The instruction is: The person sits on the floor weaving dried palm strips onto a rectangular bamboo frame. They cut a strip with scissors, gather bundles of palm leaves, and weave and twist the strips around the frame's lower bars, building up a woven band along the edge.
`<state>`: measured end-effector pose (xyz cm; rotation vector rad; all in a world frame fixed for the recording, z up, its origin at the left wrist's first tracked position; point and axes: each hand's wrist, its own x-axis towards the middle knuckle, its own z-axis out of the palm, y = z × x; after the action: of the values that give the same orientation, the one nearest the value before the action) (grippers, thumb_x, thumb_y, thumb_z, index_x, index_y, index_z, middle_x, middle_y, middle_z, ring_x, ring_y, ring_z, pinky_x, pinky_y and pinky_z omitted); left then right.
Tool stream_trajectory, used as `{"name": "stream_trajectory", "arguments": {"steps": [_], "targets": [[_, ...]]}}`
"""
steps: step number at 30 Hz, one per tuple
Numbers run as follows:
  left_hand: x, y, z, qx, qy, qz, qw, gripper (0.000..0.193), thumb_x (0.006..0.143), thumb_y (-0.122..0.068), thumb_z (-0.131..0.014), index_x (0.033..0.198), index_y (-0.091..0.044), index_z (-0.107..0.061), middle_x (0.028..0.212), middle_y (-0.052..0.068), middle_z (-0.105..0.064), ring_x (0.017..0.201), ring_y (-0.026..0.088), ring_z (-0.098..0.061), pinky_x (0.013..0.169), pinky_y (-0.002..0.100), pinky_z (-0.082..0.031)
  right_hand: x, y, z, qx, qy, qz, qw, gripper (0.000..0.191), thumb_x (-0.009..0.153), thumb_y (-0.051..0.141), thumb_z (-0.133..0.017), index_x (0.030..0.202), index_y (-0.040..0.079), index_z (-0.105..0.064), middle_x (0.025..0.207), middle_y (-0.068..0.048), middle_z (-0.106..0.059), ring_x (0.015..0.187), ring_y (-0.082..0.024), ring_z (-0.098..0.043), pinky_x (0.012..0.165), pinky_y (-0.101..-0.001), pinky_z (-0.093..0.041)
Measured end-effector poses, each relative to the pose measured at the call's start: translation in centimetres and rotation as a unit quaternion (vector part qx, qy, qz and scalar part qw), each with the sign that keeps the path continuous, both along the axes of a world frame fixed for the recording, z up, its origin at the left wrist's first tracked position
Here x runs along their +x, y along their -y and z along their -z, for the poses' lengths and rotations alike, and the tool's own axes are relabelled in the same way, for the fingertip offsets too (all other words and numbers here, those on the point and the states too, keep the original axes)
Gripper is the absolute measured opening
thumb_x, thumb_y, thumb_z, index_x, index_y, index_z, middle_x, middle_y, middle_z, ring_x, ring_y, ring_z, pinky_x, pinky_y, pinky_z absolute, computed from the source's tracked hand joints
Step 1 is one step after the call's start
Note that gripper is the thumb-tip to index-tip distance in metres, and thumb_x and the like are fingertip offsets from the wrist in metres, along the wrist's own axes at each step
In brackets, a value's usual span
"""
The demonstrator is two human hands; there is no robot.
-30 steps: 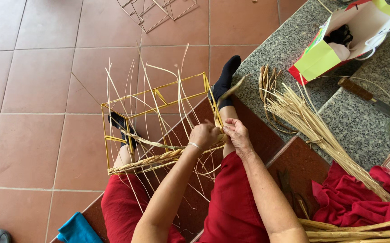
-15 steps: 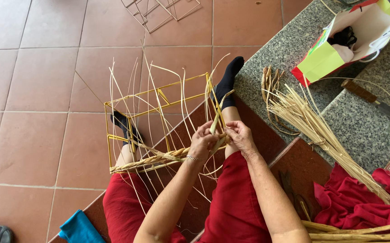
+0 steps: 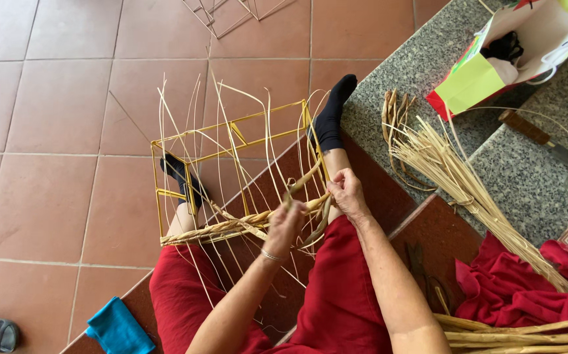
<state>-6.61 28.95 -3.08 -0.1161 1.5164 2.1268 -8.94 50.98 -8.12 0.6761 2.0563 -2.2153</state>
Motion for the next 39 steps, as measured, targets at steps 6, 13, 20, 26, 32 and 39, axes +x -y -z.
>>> {"name": "stream_trajectory", "arguments": {"steps": [6,13,20,26,32,39], "targets": [[-2.9,7.3,-1.2,0.043,-0.037,-0.161,0.985,0.027,0.113,-0.021,-0.049,0.101,-0.005,-0.066,0.091,0.008,-0.075,0.065,0.009,-0.060,0.060,0.025,-0.052,0.1,0.2,-3.8,0.233,-0.098,-0.041,0.967,0.024,0.087,0.008,-0.076,0.104,0.005,-0.059,0.085,-0.005,-0.069,0.073,-0.014,-0.067,0.062,-0.0296,-0.056],[-2.7,10.5,-3.1,-0.009,-0.087,-0.300,0.950,0.022,0.108,-0.023,-0.051,0.110,-0.005,-0.062,0.102,0.013,-0.074,0.081,0.017,-0.073,0.076,0.029,-0.065,0.7,1.9,-7.8,0.536,-0.308,-0.037,0.785,0.021,0.078,0.001,-0.075,0.093,0.009,-0.062,0.093,-0.008,-0.058,0.088,-0.029,-0.064,0.078,-0.0387,-0.056],[-1.2,10.4,-6.0,-0.564,-0.431,0.048,0.702,0.050,0.077,-0.050,-0.076,0.107,-0.010,-0.070,0.120,0.014,-0.068,0.115,0.029,-0.055,0.101,0.050,-0.044,0.4,1.8,-7.4,0.384,-0.225,-0.081,0.892,0.015,0.087,0.000,-0.073,0.099,0.007,-0.068,0.089,-0.007,-0.067,0.078,-0.023,-0.068,0.072,-0.0345,-0.058],[0.5,8.7,-8.9,-0.574,-0.515,0.153,0.619,0.021,0.077,-0.026,-0.075,0.095,-0.017,-0.070,0.110,0.005,-0.072,0.114,0.025,-0.061,0.110,0.049,-0.033,1.0,0.5,-7.5,0.384,-0.189,-0.133,0.894,0.013,0.091,0.006,-0.073,0.104,0.009,-0.076,0.090,-0.006,-0.071,0.080,-0.022,-0.067,0.076,-0.0335,-0.057],[-0.1,10.2,-14.9,-0.572,-0.459,0.127,0.668,0.016,0.093,-0.032,-0.078,0.100,-0.020,-0.071,0.088,-0.001,-0.066,0.091,0.023,-0.062,0.095,0.041,-0.039,1.3,-0.8,-9.2,0.399,-0.189,-0.251,0.862,0.025,0.082,0.003,-0.072,0.106,0.006,-0.074,0.093,-0.006,-0.074,0.081,-0.023,-0.059,0.075,-0.0335,-0.054],[-0.6,5.6,-15.4,-0.493,-0.671,-0.092,0.546,0.030,0.088,-0.014,-0.073,0.117,-0.022,-0.069,0.119,0.008,-0.064,0.113,0.025,-0.058,0.104,0.046,-0.039,1.0,0.6,-9.3,0.377,-0.142,-0.190,0.895,0.008,0.095,0.012,-0.071,0.102,0.011,-0.074,0.091,-0.006,-0.070,0.082,-0.018,-0.063,0.077,-0.0321,-0.056]]}}
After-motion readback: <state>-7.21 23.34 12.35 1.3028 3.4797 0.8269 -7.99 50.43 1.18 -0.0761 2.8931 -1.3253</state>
